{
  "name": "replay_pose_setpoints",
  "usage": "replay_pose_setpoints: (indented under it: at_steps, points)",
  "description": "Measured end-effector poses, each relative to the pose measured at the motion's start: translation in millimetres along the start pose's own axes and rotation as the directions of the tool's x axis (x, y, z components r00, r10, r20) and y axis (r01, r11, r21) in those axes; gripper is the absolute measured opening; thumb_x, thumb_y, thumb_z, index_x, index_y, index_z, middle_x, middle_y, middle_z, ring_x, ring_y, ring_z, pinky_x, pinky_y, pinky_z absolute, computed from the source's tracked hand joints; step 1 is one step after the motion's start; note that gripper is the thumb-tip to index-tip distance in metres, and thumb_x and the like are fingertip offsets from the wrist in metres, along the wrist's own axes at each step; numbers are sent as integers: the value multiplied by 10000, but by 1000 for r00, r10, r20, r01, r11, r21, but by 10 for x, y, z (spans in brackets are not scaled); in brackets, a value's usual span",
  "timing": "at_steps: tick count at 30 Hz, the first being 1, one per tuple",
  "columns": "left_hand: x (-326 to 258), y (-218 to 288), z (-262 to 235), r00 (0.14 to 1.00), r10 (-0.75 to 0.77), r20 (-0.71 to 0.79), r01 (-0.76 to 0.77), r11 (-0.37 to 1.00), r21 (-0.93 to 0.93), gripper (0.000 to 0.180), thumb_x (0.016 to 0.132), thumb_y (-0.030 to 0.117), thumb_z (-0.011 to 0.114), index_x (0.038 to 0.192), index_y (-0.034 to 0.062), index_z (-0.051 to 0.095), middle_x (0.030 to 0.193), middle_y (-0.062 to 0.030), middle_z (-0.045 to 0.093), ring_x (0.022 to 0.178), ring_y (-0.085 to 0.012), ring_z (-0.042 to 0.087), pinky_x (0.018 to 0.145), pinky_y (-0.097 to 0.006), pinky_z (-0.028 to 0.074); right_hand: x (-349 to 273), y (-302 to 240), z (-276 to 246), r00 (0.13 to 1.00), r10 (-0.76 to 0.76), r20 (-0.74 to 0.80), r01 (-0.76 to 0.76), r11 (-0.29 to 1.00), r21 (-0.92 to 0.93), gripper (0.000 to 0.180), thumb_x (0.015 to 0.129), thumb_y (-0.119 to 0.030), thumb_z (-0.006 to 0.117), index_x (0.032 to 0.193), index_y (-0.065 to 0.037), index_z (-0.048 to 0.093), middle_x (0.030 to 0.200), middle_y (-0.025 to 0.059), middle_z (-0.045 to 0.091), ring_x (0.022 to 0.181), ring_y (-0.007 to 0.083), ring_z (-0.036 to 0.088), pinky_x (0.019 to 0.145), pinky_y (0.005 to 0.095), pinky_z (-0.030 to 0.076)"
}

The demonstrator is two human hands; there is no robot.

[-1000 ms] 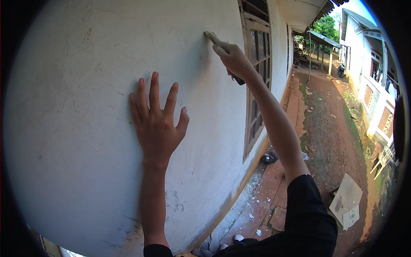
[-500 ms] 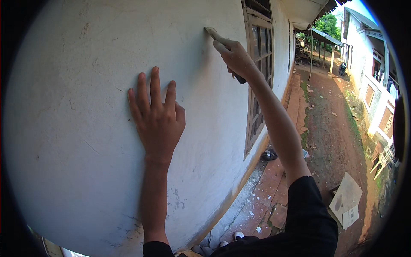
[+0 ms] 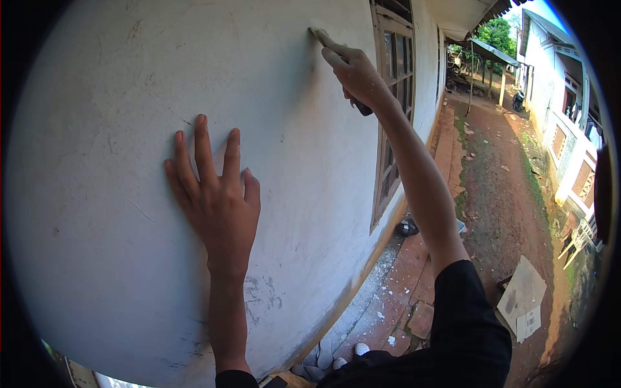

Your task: The person scrapes old paint from an exterior wall using a scraper tool.

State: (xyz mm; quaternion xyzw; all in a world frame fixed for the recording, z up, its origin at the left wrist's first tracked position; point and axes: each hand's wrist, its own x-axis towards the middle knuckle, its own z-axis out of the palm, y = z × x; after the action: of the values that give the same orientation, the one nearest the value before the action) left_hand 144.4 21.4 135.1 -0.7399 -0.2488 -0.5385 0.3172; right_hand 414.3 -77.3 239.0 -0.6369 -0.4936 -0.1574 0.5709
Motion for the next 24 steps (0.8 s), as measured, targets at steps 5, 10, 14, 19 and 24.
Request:
replay_pose_setpoints:
  at_steps: [5, 10, 14, 19, 24]
  points:
    - [-40, -39, 10, 1000, 27, -3, -27, 998, 51, 693, 773, 219, 842, 1428, 302, 631, 1693, -48, 339, 1575, -335, 273, 1278, -578, 257, -1071, 597, 422, 995, 47, 83, -44, 998, -36, 507, 1087, -330, 520, 1515, -60, 545, 612, -19, 525, 452, 67, 488, 413, 273, 459]
    - [-69, -50, 35, 999, 50, -20, -48, 997, 61, 690, 780, 242, 813, 1440, 316, 623, 1696, -49, 343, 1575, -331, 280, 1280, -565, 253, -362, -42, 185, 998, 47, 38, -47, 999, 10, 531, 1085, -364, 522, 1490, -23, 558, 602, -25, 479, 442, 68, 505, 408, 263, 465]
    - [-52, -51, 23, 999, 39, -26, -37, 998, 54, 665, 780, 237, 800, 1421, 316, 642, 1696, -50, 345, 1574, -335, 284, 1282, -561, 247, 64, -199, 20, 1000, -22, 12, 22, 1000, -9, 534, 1084, -391, 510, 1520, -85, 541, 607, -17, 470, 441, 69, 524, 403, 253, 483]
    - [-54, -57, 19, 998, 51, -32, -49, 997, 59, 641, 782, 240, 796, 1403, 315, 657, 1697, -39, 345, 1574, -327, 287, 1284, -557, 242, -989, 490, 377, 995, 72, 71, -69, 997, -37, 485, 1092, -291, 503, 1540, -106, 525, 623, -19, 531, 482, 66, 484, 467, 285, 457]
    - [-83, -73, 80, 997, 66, -47, -62, 995, 78, 634, 783, 240, 798, 1397, 325, 660, 1697, -25, 348, 1575, -317, 288, 1285, -549, 244, -710, 164, 296, 994, 99, 53, -99, 995, 7, 505, 1084, -342, 523, 1500, -59, 564, 613, -8, 520, 466, 87, 520, 445, 297, 472]
